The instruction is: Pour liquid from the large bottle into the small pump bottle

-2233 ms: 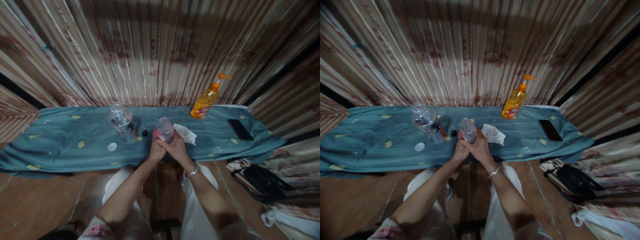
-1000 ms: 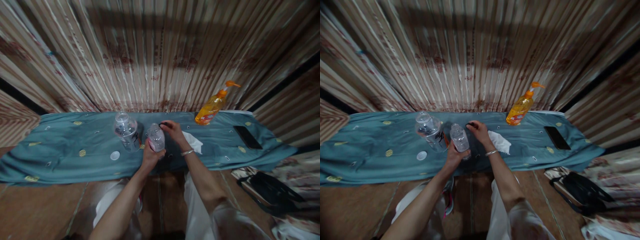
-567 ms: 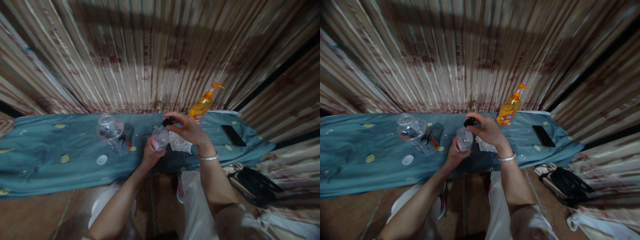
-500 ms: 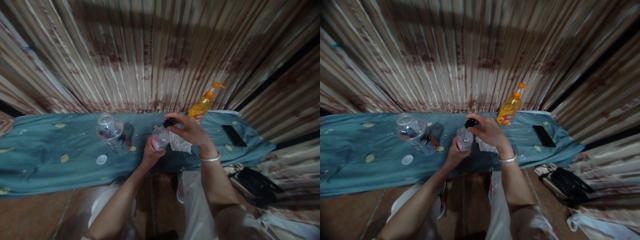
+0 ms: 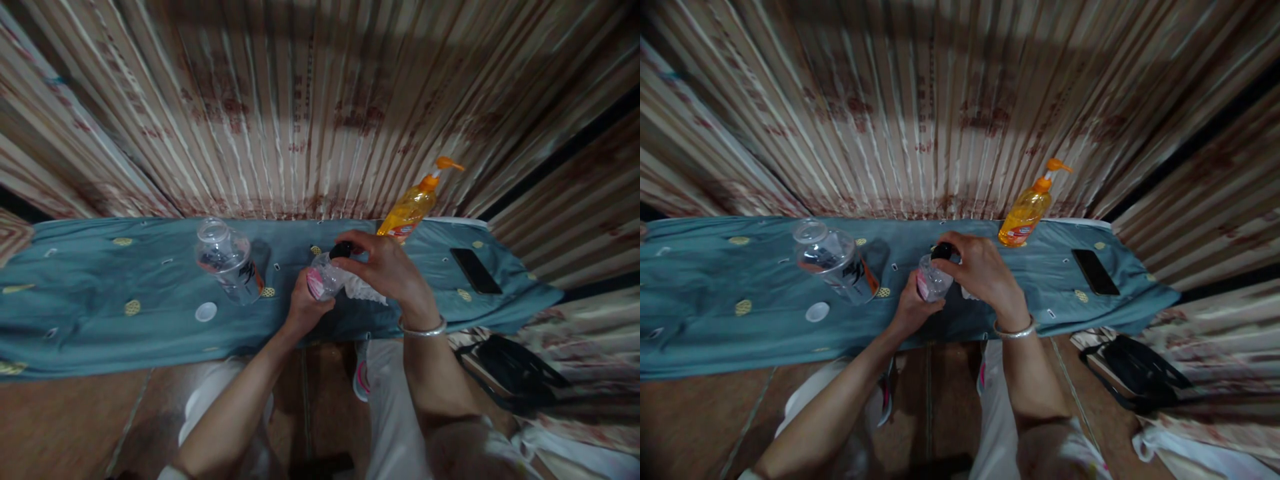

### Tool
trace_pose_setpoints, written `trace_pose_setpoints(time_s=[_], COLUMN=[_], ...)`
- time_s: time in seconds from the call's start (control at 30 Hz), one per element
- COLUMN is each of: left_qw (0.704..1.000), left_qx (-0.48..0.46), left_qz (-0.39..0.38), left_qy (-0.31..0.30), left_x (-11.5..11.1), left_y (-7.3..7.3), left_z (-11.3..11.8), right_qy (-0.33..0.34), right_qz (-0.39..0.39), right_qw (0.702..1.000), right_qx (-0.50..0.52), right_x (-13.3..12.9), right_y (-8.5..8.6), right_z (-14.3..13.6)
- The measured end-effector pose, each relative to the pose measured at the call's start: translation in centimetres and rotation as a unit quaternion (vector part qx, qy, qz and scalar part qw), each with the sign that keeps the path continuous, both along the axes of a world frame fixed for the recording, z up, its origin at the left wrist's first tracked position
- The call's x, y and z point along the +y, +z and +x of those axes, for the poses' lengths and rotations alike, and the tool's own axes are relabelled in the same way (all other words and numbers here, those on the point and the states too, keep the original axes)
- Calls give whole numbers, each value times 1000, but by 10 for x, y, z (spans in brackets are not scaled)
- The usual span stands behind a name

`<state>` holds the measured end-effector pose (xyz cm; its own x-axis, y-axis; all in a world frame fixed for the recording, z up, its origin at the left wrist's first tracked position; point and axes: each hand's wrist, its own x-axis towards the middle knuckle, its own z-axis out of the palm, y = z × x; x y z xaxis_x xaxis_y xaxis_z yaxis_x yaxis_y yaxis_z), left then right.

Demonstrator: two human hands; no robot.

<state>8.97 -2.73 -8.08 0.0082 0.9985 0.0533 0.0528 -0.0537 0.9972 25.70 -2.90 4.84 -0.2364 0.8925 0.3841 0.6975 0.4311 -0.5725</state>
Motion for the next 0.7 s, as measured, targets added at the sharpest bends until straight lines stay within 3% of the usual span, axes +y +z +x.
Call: trace_pose_setpoints(time_s=[0.13, 0.37, 0.6, 0.7], left_qw=[1000, 999, 999, 999], left_qx=[17, 25, 31, 31], left_qz=[6, 25, 18, 15], left_qy=[-3, -6, -4, -6], left_x=[1, 3, 3, 3], left_y=[-2, -5, -5, -2], left_z=[-3, -5, -3, -3], right_qy=[-25, 55, -36, -1], right_qz=[19, -13, 32, 27], right_qw=[999, 997, 998, 996], right_qx=[-4, 45, 41, 81], right_x=[-3, -2, 3, 5], right_y=[0, 2, -9, -12], right_z=[-3, -1, -9, -6])
